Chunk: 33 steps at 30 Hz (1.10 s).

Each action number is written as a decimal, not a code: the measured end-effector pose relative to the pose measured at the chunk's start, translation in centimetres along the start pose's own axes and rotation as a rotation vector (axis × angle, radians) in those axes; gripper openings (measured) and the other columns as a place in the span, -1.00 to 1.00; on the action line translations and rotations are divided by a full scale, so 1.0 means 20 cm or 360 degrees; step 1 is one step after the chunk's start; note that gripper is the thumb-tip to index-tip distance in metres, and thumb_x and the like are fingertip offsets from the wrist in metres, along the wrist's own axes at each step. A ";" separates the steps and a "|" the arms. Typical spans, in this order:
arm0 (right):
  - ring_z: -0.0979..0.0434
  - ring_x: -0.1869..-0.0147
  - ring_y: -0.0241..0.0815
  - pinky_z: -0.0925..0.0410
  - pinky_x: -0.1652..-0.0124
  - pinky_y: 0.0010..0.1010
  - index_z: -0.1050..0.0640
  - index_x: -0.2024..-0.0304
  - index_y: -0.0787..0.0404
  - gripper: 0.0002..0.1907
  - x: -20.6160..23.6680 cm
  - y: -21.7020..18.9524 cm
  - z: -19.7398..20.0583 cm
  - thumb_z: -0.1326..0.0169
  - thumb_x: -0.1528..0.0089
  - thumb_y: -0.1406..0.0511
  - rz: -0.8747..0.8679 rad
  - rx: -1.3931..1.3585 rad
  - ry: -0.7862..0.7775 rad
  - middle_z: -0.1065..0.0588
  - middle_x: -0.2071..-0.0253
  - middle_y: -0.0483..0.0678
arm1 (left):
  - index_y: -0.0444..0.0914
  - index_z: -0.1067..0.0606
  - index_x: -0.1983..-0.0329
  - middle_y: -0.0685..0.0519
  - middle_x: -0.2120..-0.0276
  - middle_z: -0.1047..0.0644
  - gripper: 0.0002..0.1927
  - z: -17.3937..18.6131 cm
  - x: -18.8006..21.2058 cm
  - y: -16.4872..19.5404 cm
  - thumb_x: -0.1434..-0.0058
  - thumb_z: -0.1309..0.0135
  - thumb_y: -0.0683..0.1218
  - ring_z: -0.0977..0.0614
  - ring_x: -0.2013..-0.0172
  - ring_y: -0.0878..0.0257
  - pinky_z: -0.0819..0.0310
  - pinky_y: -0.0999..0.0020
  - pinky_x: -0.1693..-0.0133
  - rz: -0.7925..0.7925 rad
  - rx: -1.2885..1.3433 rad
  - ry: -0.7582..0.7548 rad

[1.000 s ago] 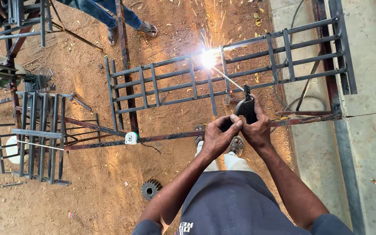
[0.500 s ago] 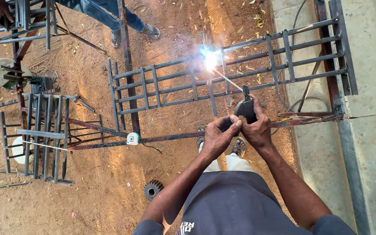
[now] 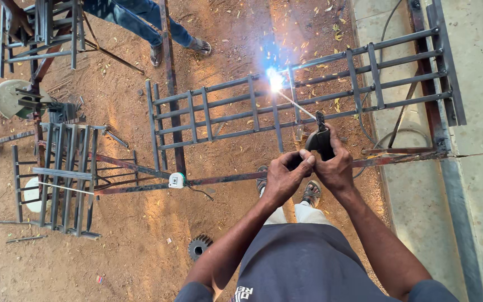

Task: The person measures sections of a metal frame using a tape measure and performs spot welding on the joints using a welding rod.

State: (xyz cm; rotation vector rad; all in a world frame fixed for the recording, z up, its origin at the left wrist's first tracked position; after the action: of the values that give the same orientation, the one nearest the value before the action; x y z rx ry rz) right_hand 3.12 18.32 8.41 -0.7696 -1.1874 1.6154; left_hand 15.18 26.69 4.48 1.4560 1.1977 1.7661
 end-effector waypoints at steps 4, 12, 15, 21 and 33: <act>-0.64 0.18 -0.16 -0.52 0.20 -0.31 -0.39 -0.28 0.21 -0.28 0.01 0.00 -0.01 -0.31 -0.15 0.09 -0.0022 0.0005 0.0012 -0.58 0.23 -0.03 | -0.42 -0.58 -0.04 -0.07 0.23 -0.68 -0.57 0.01 0.01 0.03 -0.30 -0.20 0.03 -0.71 0.20 0.29 -0.65 0.39 0.12 -0.0055 0.0051 -0.0012; -0.63 0.03 -0.05 -0.49 0.06 -0.21 -0.36 -0.38 0.26 -0.18 0.00 -0.02 -0.07 -0.31 -0.16 0.08 0.0212 0.0171 0.0186 -0.57 0.04 0.11 | -0.41 -0.57 -0.07 -0.07 0.17 -0.68 -0.53 0.12 0.03 0.07 -0.27 -0.22 0.05 -0.71 0.16 0.27 -0.64 0.37 0.11 -0.0151 -0.0003 0.0090; -0.63 0.05 -0.02 -0.48 0.05 -0.17 -0.37 -0.39 0.27 -0.12 -0.04 0.00 -0.14 -0.35 -0.13 0.04 0.0225 0.0239 0.0177 -0.58 0.07 0.13 | -0.40 -0.58 -0.07 -0.07 0.18 -0.69 -0.51 0.19 0.01 0.04 -0.25 -0.23 0.06 -0.71 0.16 0.28 -0.64 0.37 0.10 -0.0117 -0.0055 0.0161; -0.65 0.11 -0.04 -0.51 0.12 -0.22 -0.35 -0.39 0.29 -0.08 -0.06 0.03 -0.23 -0.35 -0.11 0.00 0.0144 0.0197 0.0097 -0.59 0.14 0.10 | -0.39 -0.58 -0.06 -0.06 0.19 -0.69 -0.53 0.26 -0.01 0.01 -0.26 -0.22 0.05 -0.70 0.18 0.29 -0.64 0.38 0.11 -0.0106 -0.0019 0.0165; -0.65 0.11 -0.14 -0.51 0.12 -0.29 -0.38 -0.34 0.28 -0.19 -0.06 -0.03 -0.23 -0.35 -0.13 0.10 0.0168 0.0097 0.0035 -0.60 0.14 0.05 | -0.40 -0.58 -0.03 0.00 0.25 -0.68 -0.57 0.25 -0.01 -0.02 -0.25 -0.23 0.02 -0.70 0.25 0.35 -0.67 0.40 0.15 -0.0062 0.0052 0.0174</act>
State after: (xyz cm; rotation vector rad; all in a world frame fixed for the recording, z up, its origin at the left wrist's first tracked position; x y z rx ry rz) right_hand 7.67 18.81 7.36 -0.8207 -1.0929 1.7172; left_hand 19.94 28.12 4.17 1.3603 1.3071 1.8282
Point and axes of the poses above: each hand's wrist, its own x-axis away from the middle knuckle, its own z-axis out of the back of the hand, y = z × x, the point moved 10 cm from there along -x, towards the middle knuckle
